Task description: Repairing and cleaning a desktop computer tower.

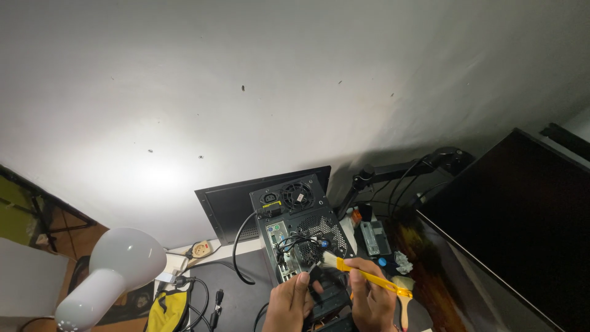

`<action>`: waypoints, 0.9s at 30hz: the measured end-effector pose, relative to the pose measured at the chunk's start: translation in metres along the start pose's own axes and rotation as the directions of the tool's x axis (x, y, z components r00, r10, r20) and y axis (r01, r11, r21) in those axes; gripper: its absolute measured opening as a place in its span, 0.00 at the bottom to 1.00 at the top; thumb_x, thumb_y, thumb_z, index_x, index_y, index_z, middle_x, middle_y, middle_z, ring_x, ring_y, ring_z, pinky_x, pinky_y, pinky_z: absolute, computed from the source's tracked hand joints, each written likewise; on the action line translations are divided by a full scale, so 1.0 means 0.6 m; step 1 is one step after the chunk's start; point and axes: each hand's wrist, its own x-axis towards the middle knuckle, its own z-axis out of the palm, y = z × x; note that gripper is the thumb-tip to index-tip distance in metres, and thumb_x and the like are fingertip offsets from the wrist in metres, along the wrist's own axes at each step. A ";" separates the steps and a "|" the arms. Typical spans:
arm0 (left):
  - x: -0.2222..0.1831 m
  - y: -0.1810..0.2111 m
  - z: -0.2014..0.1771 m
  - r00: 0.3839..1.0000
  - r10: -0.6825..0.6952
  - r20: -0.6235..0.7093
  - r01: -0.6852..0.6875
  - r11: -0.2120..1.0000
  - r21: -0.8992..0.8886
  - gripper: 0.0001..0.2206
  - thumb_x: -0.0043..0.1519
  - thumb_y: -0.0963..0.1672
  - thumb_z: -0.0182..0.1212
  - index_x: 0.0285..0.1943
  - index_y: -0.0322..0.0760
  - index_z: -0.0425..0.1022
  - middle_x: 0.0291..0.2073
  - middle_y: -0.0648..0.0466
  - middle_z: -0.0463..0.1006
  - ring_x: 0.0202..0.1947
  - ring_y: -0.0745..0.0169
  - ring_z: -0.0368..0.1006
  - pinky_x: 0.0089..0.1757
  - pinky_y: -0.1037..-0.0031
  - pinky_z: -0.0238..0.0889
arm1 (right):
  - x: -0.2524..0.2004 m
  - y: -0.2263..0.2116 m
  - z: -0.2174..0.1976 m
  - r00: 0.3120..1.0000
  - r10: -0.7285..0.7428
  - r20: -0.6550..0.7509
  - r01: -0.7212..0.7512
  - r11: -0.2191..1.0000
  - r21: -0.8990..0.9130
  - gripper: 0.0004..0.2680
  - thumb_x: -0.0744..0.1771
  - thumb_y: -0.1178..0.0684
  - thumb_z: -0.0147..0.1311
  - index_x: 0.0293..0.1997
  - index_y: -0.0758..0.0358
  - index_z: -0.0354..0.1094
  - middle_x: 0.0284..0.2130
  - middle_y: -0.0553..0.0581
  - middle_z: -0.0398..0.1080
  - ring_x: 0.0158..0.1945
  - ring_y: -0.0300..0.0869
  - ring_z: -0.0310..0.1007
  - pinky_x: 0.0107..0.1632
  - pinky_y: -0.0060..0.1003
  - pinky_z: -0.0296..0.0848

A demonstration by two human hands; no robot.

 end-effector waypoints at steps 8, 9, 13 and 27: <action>-0.012 0.021 0.007 0.999 -0.036 -0.032 0.033 0.995 -0.093 0.25 0.71 0.51 0.45 0.33 0.28 0.80 0.10 0.57 0.63 0.13 0.72 0.58 0.21 0.73 0.50 | 0.001 -0.018 0.004 0.999 -0.031 0.004 0.032 0.998 -0.051 0.07 0.68 0.58 0.52 0.45 0.69 0.74 0.35 0.56 0.78 0.28 0.33 0.75 0.31 0.28 0.72; -0.015 0.028 0.007 0.999 -0.010 -0.049 0.007 0.999 -0.049 0.24 0.71 0.51 0.45 0.33 0.29 0.80 0.10 0.57 0.63 0.13 0.72 0.58 0.21 0.73 0.50 | -0.002 -0.012 0.007 0.996 -0.051 -0.067 0.054 0.998 0.040 0.07 0.69 0.58 0.51 0.46 0.70 0.73 0.38 0.58 0.77 0.32 0.34 0.75 0.34 0.28 0.74; -0.015 0.031 0.011 0.996 -0.053 -0.078 0.052 0.998 -0.020 0.24 0.71 0.50 0.44 0.32 0.29 0.80 0.09 0.57 0.63 0.12 0.72 0.58 0.20 0.73 0.51 | 0.002 -0.018 0.001 0.995 0.028 0.099 -0.022 0.998 -0.061 0.07 0.67 0.57 0.54 0.44 0.68 0.75 0.31 0.55 0.79 0.26 0.35 0.77 0.28 0.28 0.74; -0.012 0.032 0.026 0.992 -0.019 -0.126 0.022 0.999 0.025 0.25 0.70 0.51 0.44 0.33 0.30 0.81 0.09 0.58 0.65 0.12 0.73 0.62 0.19 0.73 0.53 | 0.003 -0.028 -0.007 0.995 0.065 0.075 -0.061 0.996 -0.061 0.07 0.67 0.59 0.54 0.44 0.68 0.78 0.28 0.59 0.80 0.30 0.35 0.79 0.35 0.28 0.75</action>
